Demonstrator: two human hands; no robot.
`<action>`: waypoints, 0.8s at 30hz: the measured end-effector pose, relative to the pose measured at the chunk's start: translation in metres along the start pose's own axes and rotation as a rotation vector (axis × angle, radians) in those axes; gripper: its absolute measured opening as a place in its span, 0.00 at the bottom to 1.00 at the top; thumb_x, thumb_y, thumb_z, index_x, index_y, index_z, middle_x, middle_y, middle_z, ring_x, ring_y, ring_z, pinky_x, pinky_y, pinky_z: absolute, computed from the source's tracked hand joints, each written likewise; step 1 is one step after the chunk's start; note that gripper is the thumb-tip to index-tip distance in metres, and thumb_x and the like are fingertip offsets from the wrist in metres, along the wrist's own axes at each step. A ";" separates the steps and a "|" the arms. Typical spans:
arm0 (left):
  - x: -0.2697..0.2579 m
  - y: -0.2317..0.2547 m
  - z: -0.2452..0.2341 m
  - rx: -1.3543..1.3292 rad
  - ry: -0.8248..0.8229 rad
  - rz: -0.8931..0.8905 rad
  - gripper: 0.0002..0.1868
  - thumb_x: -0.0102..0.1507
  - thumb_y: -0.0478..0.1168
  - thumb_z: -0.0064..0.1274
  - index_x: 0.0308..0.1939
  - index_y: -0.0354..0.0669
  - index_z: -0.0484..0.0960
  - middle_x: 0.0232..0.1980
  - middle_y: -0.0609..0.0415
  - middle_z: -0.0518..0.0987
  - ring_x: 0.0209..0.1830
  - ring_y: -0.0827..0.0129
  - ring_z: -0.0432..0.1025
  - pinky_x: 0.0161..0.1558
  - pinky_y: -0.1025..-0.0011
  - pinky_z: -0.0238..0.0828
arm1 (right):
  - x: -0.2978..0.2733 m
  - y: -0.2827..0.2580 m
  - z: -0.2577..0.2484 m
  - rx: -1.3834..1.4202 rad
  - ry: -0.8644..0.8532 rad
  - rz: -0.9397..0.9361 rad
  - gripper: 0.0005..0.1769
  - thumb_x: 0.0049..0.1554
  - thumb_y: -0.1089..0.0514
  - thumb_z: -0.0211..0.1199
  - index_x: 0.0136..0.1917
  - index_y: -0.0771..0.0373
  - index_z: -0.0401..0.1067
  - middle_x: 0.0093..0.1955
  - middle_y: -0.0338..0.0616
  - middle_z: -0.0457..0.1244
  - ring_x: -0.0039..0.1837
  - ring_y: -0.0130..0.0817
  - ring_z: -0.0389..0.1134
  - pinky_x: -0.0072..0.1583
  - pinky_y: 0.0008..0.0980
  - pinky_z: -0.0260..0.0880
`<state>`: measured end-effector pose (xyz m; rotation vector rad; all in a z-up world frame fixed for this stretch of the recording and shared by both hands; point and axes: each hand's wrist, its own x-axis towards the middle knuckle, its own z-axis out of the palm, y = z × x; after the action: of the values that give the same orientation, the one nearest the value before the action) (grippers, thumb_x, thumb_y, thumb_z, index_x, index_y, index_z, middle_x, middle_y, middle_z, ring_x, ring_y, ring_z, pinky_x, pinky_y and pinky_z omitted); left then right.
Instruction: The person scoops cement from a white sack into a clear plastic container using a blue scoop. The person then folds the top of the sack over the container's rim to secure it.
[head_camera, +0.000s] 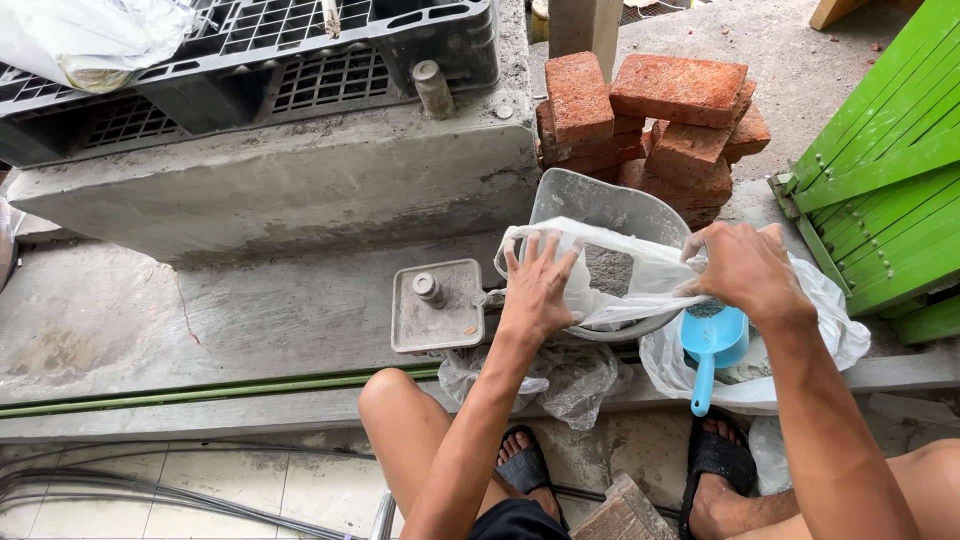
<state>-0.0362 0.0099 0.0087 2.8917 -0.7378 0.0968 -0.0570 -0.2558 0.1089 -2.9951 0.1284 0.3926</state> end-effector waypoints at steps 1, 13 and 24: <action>-0.001 0.003 -0.002 0.000 0.000 0.000 0.64 0.47 0.67 0.72 0.79 0.58 0.51 0.77 0.37 0.56 0.79 0.39 0.45 0.71 0.27 0.27 | -0.001 -0.002 0.003 0.000 0.000 0.000 0.29 0.36 0.36 0.85 0.51 0.37 0.82 0.52 0.38 0.74 0.63 0.39 0.71 0.69 0.43 0.51; 0.014 0.024 0.002 -0.009 0.133 -0.012 0.27 0.45 0.55 0.65 0.44 0.55 0.74 0.41 0.56 0.75 0.47 0.60 0.69 0.52 0.53 0.57 | -0.013 -0.060 0.042 0.240 0.305 -0.604 0.11 0.58 0.59 0.61 0.56 0.58 0.74 0.50 0.47 0.65 0.56 0.49 0.70 0.55 0.50 0.73; -0.008 0.028 -0.065 -0.052 -0.039 -0.353 0.37 0.53 0.57 0.63 0.59 0.40 0.71 0.36 0.39 0.86 0.40 0.47 0.82 0.57 0.60 0.56 | 0.002 -0.037 0.030 0.021 0.213 -0.221 0.37 0.52 0.48 0.69 0.74 0.48 0.64 0.68 0.44 0.60 0.62 0.56 0.71 0.60 0.60 0.74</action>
<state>-0.0583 -0.0001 0.0755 2.9276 -0.2219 -0.0202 -0.0591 -0.2156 0.0835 -2.9784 -0.1776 0.0490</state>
